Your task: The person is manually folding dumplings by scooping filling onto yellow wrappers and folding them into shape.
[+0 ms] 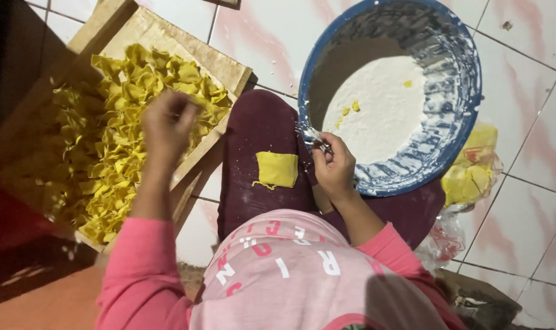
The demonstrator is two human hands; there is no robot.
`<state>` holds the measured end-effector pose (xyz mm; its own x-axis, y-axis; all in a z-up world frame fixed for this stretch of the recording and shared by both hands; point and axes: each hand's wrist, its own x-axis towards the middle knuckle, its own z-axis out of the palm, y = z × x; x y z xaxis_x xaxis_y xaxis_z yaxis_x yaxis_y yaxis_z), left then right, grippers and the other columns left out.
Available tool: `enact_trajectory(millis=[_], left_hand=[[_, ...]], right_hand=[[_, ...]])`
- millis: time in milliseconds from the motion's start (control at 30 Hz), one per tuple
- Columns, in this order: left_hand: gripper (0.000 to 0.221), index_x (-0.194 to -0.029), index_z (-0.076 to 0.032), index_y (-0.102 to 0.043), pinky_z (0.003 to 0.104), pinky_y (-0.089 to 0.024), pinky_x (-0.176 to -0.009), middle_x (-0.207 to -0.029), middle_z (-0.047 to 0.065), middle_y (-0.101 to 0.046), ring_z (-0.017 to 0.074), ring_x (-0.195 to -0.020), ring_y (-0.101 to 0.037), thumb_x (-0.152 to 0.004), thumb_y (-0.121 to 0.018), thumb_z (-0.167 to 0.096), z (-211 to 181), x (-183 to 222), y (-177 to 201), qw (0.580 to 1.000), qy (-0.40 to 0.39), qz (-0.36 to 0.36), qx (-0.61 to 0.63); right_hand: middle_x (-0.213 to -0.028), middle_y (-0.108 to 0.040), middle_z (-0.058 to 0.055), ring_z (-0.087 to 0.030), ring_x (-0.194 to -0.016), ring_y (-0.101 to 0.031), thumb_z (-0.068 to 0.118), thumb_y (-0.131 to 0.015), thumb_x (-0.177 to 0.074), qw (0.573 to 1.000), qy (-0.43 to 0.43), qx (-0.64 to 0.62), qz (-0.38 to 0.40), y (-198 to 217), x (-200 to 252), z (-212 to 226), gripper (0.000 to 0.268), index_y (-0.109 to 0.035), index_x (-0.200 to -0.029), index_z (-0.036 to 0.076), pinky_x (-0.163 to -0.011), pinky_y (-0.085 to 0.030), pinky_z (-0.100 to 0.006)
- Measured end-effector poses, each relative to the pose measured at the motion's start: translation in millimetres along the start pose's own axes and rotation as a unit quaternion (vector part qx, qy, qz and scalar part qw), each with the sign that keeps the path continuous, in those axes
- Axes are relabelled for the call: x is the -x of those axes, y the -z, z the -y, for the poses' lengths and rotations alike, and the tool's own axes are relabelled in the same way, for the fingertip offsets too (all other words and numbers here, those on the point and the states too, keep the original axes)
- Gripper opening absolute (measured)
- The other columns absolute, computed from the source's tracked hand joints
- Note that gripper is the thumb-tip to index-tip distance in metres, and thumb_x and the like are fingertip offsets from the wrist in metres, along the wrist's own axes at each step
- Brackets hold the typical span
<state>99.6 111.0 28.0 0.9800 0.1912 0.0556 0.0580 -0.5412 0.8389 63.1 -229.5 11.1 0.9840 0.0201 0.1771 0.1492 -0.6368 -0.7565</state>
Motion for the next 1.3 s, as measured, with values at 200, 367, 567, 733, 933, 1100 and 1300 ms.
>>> enact_trajectory(millis=[200,367,567,733,933,1100,1300], left_hand=[[0.012,-0.094,0.000,-0.069,0.026,-0.066,-0.069,-0.090,0.013,-0.072,0.0191,-0.075,-0.071,-0.087,-0.072,0.008,71.9,-66.1,47.7,0.969,0.097,-0.140,-0.176],[0.013,-0.093,-0.004,-0.068,0.026,-0.064,-0.072,-0.090,0.007,-0.070,0.0148,-0.075,-0.069,-0.086,-0.072,0.006,116.1,-104.9,48.3,0.956,0.134,-0.154,-0.210],[0.016,-0.082,-0.006,-0.064,0.028,-0.059,-0.063,-0.082,0.006,-0.062,0.0152,-0.065,-0.058,-0.088,-0.066,0.009,143.1,-127.4,38.6,0.944,0.129,-0.121,-0.278],[0.016,-0.089,-0.006,-0.065,0.032,-0.055,-0.049,-0.076,0.007,-0.063,0.0168,-0.060,-0.059,-0.098,-0.055,0.003,195.2,-121.4,40.6,0.931,0.143,-0.076,-0.326],[0.004,-0.087,-0.023,-0.080,0.040,-0.063,-0.052,-0.077,0.002,-0.064,0.0266,-0.064,-0.071,-0.086,-0.080,-0.027,225.9,-81.9,48.9,0.853,0.035,-0.015,-0.520],[0.033,-0.121,-0.013,-0.069,0.047,-0.062,-0.069,-0.107,0.010,-0.067,0.0362,-0.087,-0.071,-0.091,-0.082,-0.008,57.3,-51.5,21.5,0.936,-0.031,-0.061,-0.346],[0.017,-0.103,-0.015,-0.073,0.038,-0.050,-0.067,-0.090,0.009,-0.068,0.0296,-0.080,-0.065,-0.099,-0.061,-0.026,-64.0,68.1,-68.2,0.943,-0.296,0.128,-0.081]], right_hand=[[-0.094,-0.068,-0.008,-0.010,-0.059,-0.046,-0.006,-0.068,-0.087,0.999,-0.027,-0.024,0.037,-0.2,-8.3,14.7,0.033,-0.065,-0.120,-0.003,-0.055,-0.043,-0.024],[-0.091,-0.064,-0.010,-0.014,-0.058,-0.046,-0.004,-0.069,-0.090,0.999,-0.021,0.001,0.047,-2.0,-12.3,19.9,0.028,-0.063,-0.117,-0.005,-0.053,-0.042,-0.028],[-0.088,-0.061,-0.008,-0.013,-0.056,-0.043,-0.003,-0.069,-0.089,0.998,-0.040,0.014,0.047,-4.7,-14.2,20.1,0.025,-0.064,-0.114,-0.005,-0.053,-0.041,-0.027],[-0.089,-0.060,-0.008,-0.012,-0.056,-0.042,-0.003,-0.069,-0.089,0.997,-0.058,0.014,0.050,-8.5,-12.5,15.1,0.024,-0.064,-0.112,-0.005,-0.053,-0.040,-0.027],[-0.082,-0.063,-0.012,-0.033,-0.070,-0.064,0.016,-0.077,-0.095,1.000,0.014,0.012,0.008,-10.5,-8.9,5.0,0.022,-0.069,-0.106,-0.001,-0.060,-0.054,-0.036],[-0.082,-0.063,-0.016,-0.035,-0.069,-0.064,0.012,-0.072,-0.098,0.999,-0.011,-0.031,0.016,-2.6,-21.7,31.0,0.019,-0.066,-0.106,-0.004,-0.057,-0.053,-0.036],[-0.085,-0.064,-0.016,-0.035,-0.074,-0.067,0.012,-0.075,-0.095,0.998,-0.021,-0.047,0.026,-4.6,-16.5,12.1,0.021,-0.067,-0.109,-0.002,-0.056,-0.056,-0.036]])
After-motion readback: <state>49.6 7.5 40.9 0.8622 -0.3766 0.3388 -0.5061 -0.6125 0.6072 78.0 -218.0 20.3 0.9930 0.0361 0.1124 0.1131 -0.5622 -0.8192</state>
